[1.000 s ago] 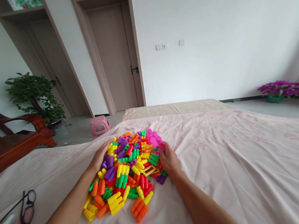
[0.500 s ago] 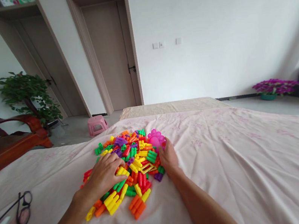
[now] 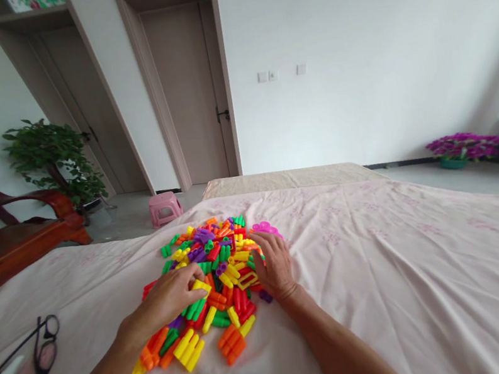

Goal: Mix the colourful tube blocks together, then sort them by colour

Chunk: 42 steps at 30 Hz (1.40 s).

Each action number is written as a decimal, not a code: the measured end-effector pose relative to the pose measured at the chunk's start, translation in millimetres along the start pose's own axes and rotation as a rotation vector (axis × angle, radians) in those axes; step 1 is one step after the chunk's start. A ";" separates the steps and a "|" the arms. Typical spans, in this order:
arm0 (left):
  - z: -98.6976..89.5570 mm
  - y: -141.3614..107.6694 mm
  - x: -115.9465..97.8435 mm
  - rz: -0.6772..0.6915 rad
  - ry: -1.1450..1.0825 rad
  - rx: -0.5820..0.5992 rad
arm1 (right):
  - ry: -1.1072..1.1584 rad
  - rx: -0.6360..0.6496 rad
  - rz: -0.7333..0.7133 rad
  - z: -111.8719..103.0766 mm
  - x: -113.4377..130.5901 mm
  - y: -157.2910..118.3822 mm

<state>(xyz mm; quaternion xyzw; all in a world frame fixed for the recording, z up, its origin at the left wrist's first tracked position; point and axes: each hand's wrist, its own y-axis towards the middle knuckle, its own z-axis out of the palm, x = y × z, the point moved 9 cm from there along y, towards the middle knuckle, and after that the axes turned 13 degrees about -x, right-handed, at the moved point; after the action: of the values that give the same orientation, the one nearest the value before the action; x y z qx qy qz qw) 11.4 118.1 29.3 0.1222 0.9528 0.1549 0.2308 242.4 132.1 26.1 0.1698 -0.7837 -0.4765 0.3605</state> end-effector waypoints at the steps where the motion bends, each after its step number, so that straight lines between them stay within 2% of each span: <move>1: -3.3 4.0 4.3 -0.055 -0.075 -0.034 | 0.039 0.040 -0.028 2.0 13.2 -1.3; 3: -7.2 11.0 10.3 -0.149 -0.290 -0.089 | 0.102 0.126 -0.054 8.2 35.9 -5.4; 6: -3.4 15.0 13.1 -0.269 -0.658 -0.107 | 0.175 0.238 -0.048 19.1 58.8 -11.0; 9: 6.5 11.5 5.4 -0.315 -0.829 -0.070 | 0.234 0.298 -0.034 26.7 69.6 -13.5; 13: 15.0 6.4 -11.1 -0.264 -0.876 -0.005 | 0.260 0.245 0.092 28.8 58.6 -13.0; 15: 10.0 7.9 -7.4 -0.274 -0.887 -0.045 | 0.260 0.223 0.141 30.0 51.2 -14.2; 18: -9.2 14.5 12.9 -0.293 -0.843 -0.153 | 0.258 0.236 0.196 32.9 43.6 -15.5; 22: -43.7 24.7 47.9 -0.222 -0.654 -0.290 | 0.308 0.239 0.184 32.3 40.3 -7.6; 25: -62.4 26.6 85.9 -0.249 -0.602 -0.400 | 0.221 0.127 0.206 24.7 13.9 2.7; 27: -60.0 26.1 112.8 -0.296 -0.531 -0.353 | 0.072 0.059 0.245 19.9 -16.2 5.4; 30: -46.9 23.6 148.4 -0.341 -0.466 -0.247 | -0.199 0.091 0.303 19.9 -61.7 0.0; 32: -40.0 22.0 168.8 -0.362 -0.423 -0.247 | -0.378 0.134 0.386 17.9 -88.4 -7.7; 34: -33.4 20.6 186.2 -0.390 -0.372 -0.285 | -0.488 0.224 0.451 19.7 -105.3 -16.5; 36: -23.9 18.9 198.7 -0.419 -0.337 -0.315 | -0.524 0.324 0.473 24.8 -112.7 -23.5; 38: -11.6 17.0 204.4 -0.431 -0.331 -0.314 | -0.526 0.368 0.467 27.9 -114.8 -26.0; 42: 8.6 13.6 194.6 -0.397 -0.367 -0.287 | -0.477 0.296 0.470 25.9 -117.1 -21.5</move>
<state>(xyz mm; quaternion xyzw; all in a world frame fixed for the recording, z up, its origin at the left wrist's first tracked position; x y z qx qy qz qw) -150.3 191.8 -51.4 -0.0742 0.8688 0.2151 0.4397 301.9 209.2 -47.2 -0.0805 -0.9237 -0.2883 0.2389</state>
